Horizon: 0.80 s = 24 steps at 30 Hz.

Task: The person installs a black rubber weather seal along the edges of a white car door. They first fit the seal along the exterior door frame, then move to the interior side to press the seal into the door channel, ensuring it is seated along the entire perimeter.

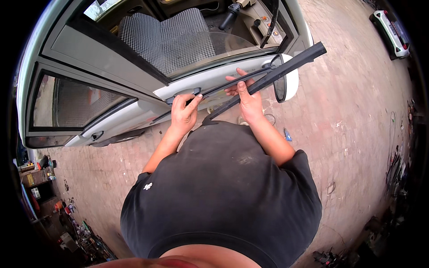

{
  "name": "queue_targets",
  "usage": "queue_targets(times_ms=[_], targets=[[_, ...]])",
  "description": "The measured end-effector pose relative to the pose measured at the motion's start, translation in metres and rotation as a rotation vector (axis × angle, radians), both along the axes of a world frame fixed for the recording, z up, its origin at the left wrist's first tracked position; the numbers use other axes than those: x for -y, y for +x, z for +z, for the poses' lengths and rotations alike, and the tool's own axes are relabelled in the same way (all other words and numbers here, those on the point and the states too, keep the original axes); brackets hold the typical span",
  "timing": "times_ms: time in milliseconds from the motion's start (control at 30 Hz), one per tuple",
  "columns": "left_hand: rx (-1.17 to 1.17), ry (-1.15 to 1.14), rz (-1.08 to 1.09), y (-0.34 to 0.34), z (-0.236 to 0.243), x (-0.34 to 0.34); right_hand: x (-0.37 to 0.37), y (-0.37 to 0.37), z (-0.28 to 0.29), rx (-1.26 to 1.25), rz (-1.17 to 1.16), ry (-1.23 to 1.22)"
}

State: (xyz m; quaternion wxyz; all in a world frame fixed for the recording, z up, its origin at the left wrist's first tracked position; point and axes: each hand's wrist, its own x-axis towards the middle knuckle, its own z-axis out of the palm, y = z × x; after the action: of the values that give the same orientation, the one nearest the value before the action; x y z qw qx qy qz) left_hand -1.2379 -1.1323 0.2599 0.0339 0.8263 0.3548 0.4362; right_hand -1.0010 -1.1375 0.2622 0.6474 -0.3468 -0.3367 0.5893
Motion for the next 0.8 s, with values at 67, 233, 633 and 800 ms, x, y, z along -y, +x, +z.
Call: queue_targets(times_ms=[67,233,633,800], targets=[[-0.003,0.011,0.011,-0.001,0.0,0.002,0.003,-0.002,0.003,-0.021,0.016,0.011],[-0.004,0.029,0.029,-0.004,-0.001,0.005,0.007,-0.005,0.003,-0.04,0.033,0.038],[-0.011,0.017,0.025,-0.007,-0.002,0.009,0.013,0.001,0.001,-0.11,-0.031,0.04],[-0.005,-0.029,-0.057,-0.005,-0.001,0.008,0.015,0.003,0.002,-0.048,-0.072,0.014]])
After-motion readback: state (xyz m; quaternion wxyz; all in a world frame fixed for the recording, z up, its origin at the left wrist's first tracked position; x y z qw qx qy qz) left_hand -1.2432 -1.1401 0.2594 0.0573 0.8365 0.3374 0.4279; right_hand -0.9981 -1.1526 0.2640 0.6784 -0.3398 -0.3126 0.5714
